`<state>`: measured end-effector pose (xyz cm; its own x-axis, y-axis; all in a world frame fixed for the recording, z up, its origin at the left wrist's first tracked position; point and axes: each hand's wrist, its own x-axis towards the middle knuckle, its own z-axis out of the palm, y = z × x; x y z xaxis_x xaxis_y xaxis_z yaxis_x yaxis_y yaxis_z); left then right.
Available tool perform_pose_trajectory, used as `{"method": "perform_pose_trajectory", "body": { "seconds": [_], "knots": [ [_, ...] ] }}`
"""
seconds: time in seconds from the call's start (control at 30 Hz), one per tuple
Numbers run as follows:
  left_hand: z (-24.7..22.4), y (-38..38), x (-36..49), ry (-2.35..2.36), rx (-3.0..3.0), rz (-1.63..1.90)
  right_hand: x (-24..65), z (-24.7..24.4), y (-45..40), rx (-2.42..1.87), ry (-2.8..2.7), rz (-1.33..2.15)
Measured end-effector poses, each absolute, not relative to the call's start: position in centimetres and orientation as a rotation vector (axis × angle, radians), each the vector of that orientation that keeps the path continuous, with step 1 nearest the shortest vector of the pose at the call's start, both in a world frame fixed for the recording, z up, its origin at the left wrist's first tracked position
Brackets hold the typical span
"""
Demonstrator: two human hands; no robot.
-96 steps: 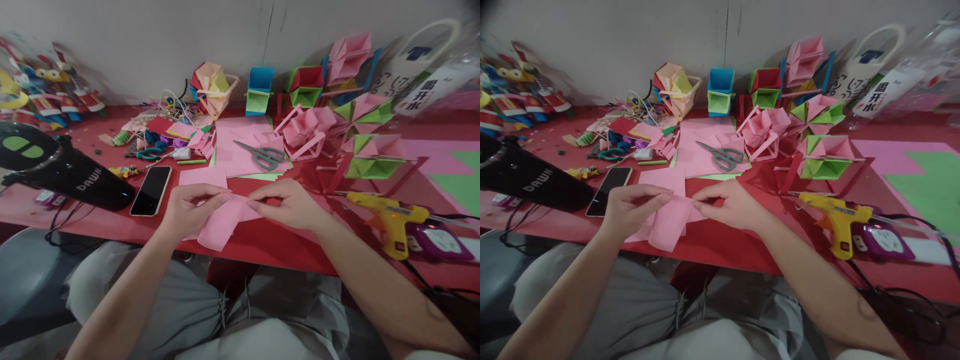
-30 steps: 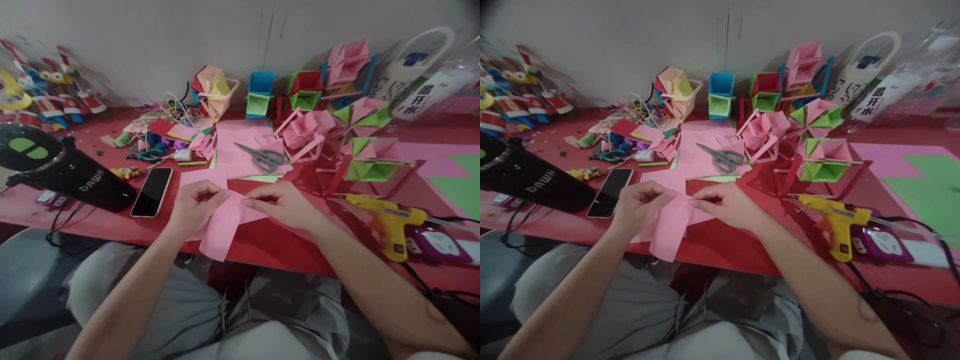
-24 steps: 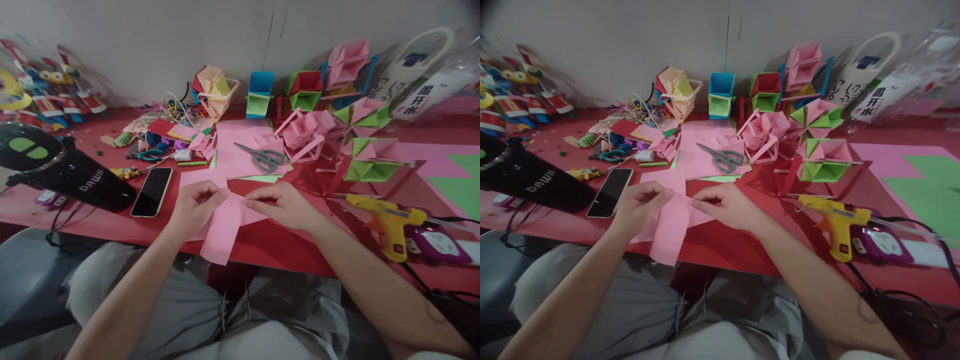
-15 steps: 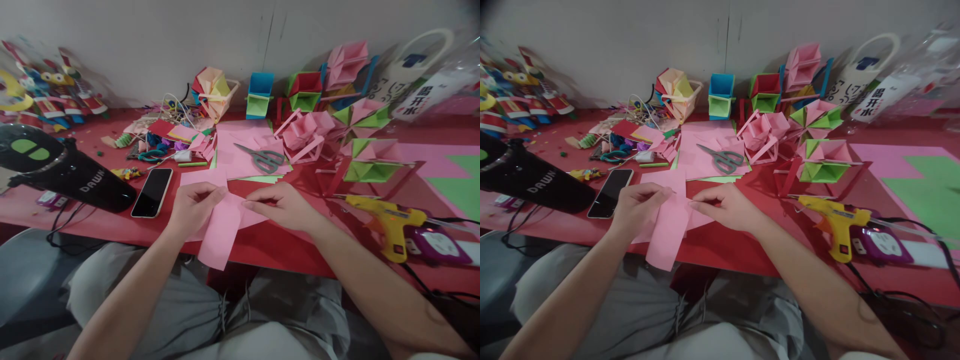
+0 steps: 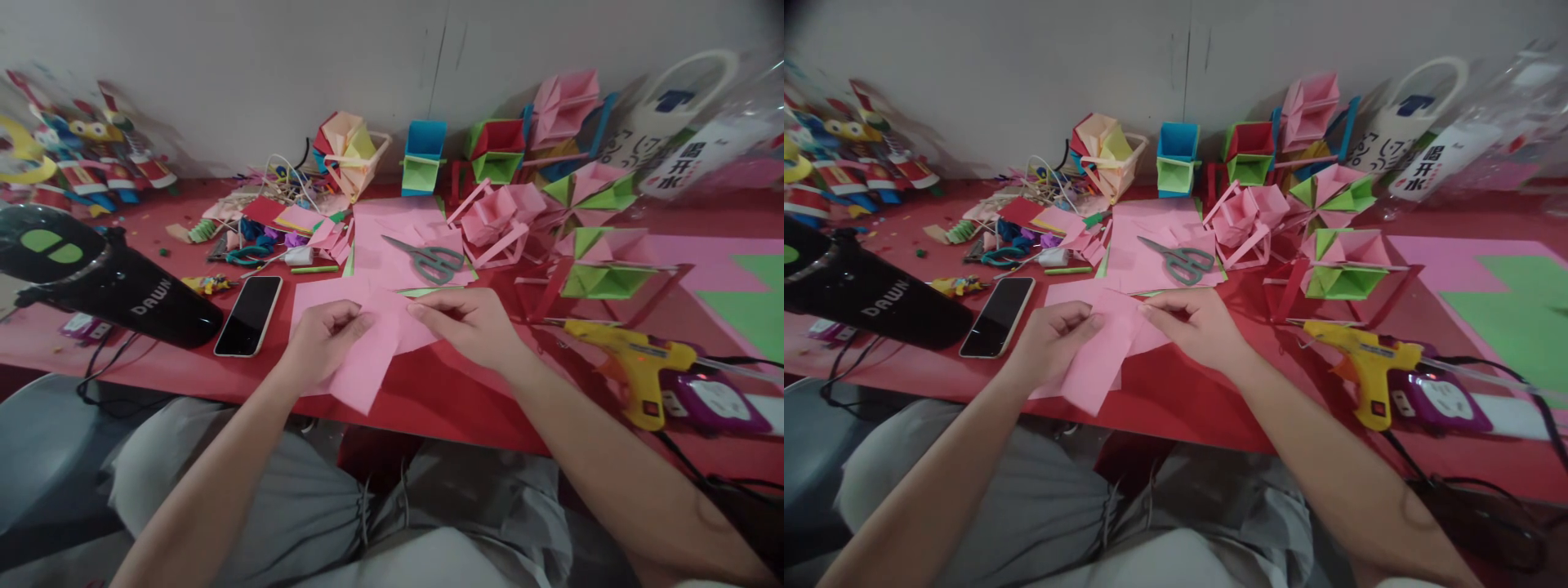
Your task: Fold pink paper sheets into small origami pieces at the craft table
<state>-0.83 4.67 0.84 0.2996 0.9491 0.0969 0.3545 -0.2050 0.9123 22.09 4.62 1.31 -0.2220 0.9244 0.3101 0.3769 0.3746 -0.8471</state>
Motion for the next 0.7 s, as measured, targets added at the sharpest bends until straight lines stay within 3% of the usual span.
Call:
{"method": "perform_pose_trajectory", "body": {
  "seconds": [0.27, 0.47, 0.7],
  "knots": [
    [1.0, 4.8, -1.4, 1.459, 1.942, 0.855, 22.5, 1.5, 5.0, -1.181, -1.727, 0.742],
    [1.6, 5.4, -2.6, 1.295, 2.008, 0.769, 23.0, 1.5, 5.5, -1.222, -1.702, 0.733],
    [1.9, 5.9, -3.9, 1.417, 2.009, 0.844, 23.5, 1.9, 5.8, -1.235, -1.643, 0.725]
  ]
}}
